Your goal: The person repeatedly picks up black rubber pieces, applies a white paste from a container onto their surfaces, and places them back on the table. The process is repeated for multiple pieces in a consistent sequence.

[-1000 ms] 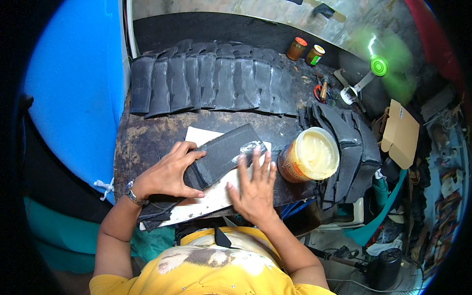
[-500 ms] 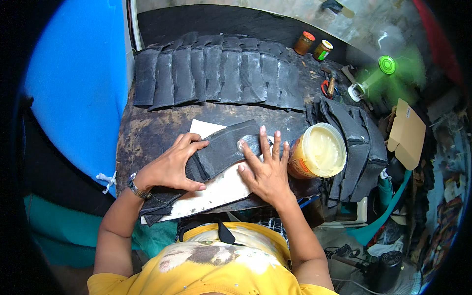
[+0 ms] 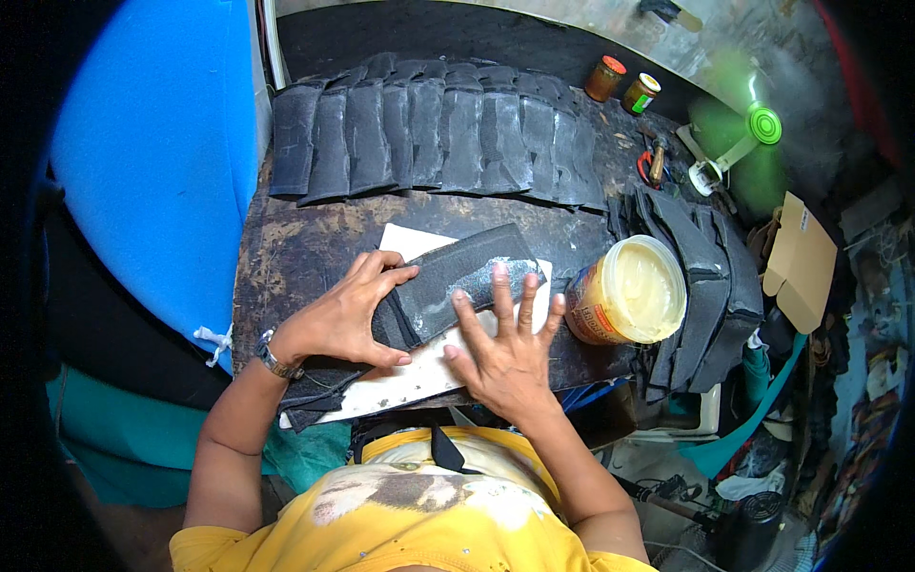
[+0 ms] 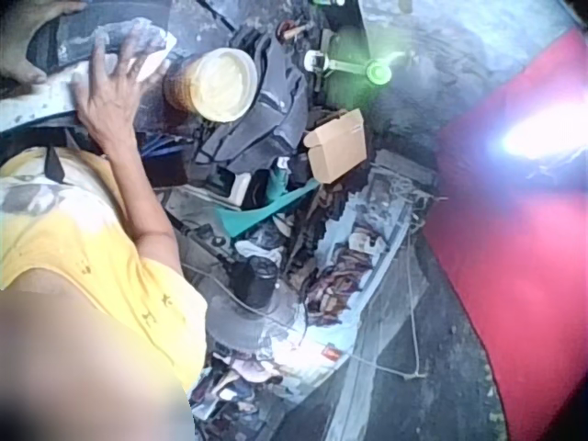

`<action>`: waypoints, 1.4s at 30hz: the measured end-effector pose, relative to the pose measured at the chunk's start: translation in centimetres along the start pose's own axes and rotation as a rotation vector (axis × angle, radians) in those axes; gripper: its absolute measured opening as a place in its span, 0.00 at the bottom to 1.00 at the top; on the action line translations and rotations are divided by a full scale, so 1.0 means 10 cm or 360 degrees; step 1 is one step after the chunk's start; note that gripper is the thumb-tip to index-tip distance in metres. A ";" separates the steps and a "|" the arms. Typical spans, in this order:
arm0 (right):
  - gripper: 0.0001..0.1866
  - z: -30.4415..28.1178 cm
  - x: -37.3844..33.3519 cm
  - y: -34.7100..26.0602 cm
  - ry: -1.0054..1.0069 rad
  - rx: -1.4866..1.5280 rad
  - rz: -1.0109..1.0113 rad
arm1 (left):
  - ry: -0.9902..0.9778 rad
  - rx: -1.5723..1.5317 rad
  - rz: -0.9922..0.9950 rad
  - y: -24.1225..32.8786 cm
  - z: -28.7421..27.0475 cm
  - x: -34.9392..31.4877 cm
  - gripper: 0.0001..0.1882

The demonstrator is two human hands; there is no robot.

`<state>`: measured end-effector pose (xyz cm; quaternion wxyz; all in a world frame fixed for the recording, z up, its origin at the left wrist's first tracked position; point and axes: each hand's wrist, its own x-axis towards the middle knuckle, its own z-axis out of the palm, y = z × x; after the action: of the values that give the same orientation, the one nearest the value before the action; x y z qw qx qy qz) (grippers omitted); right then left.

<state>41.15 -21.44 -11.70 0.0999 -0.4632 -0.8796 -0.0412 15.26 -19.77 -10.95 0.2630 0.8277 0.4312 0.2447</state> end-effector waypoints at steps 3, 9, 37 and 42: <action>0.32 0.03 0.03 -0.14 -0.0166 0.0383 -0.0067 | 0.0003 0.0001 0.0006 0.00 0.00 0.00 0.55; 0.26 -0.15 0.06 -0.04 -0.0206 0.1145 -0.0017 | 0.0016 -0.0016 0.0020 -0.01 0.01 0.00 0.54; 0.23 0.01 0.32 0.54 0.0288 0.1653 0.0664 | 0.0037 0.0043 0.0071 0.03 0.01 -0.03 0.54; 0.23 0.06 0.20 0.47 0.0006 0.1051 0.0462 | 0.0015 0.0009 0.0029 0.03 0.00 -0.02 0.55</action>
<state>43.81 -17.10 -11.96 0.2506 -0.5258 -0.7704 0.2591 15.36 -20.08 -10.75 0.2564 0.8312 0.4255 0.2497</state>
